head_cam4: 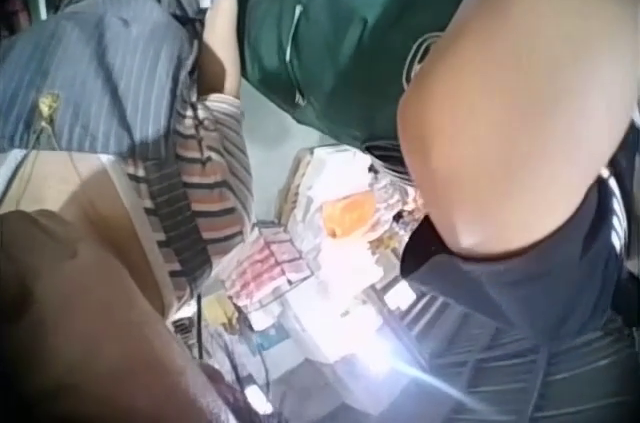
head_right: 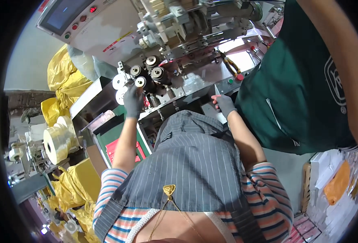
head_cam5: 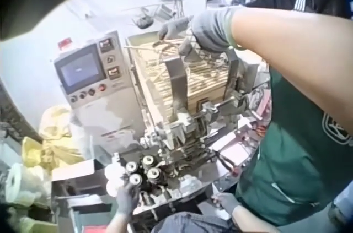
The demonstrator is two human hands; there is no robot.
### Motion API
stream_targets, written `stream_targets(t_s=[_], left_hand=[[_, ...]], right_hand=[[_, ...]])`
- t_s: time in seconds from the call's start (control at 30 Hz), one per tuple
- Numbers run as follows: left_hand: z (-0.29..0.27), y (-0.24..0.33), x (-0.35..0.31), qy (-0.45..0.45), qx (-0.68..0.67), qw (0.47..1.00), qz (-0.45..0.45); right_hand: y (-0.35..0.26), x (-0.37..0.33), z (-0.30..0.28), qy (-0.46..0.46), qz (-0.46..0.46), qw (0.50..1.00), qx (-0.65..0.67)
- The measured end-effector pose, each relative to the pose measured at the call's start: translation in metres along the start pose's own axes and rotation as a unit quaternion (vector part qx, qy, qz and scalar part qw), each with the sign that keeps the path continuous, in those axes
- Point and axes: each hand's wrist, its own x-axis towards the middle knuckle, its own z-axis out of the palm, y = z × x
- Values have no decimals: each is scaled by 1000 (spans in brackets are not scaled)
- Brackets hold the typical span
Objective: Packaging red plastic items into plastic sleeves and operating a processing machine.
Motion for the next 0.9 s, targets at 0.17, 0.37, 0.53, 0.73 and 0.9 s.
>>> stream_targets(t_s=[0.17, 0.37, 0.53, 0.73, 0.9], left_hand=[[-26, -23, -181, -32, -47, 994, -91], [3, -108, -329, -263, -223, 914, -214], [-4, -120, -361, -273, -174, 904, -279], [-11, -119, -366, -290, -99, 878, -369], [-24, -85, -234, -83, -197, 946, -246]], right_hand=[[31, 35, 10, -52, -223, 839, -493], [83, 26, 20, -76, -183, 648, -735], [102, 31, 30, -121, -140, 628, -756], [52, -15, 60, -124, -123, 806, -566], [19, -16, 51, -124, -176, 911, -351]])
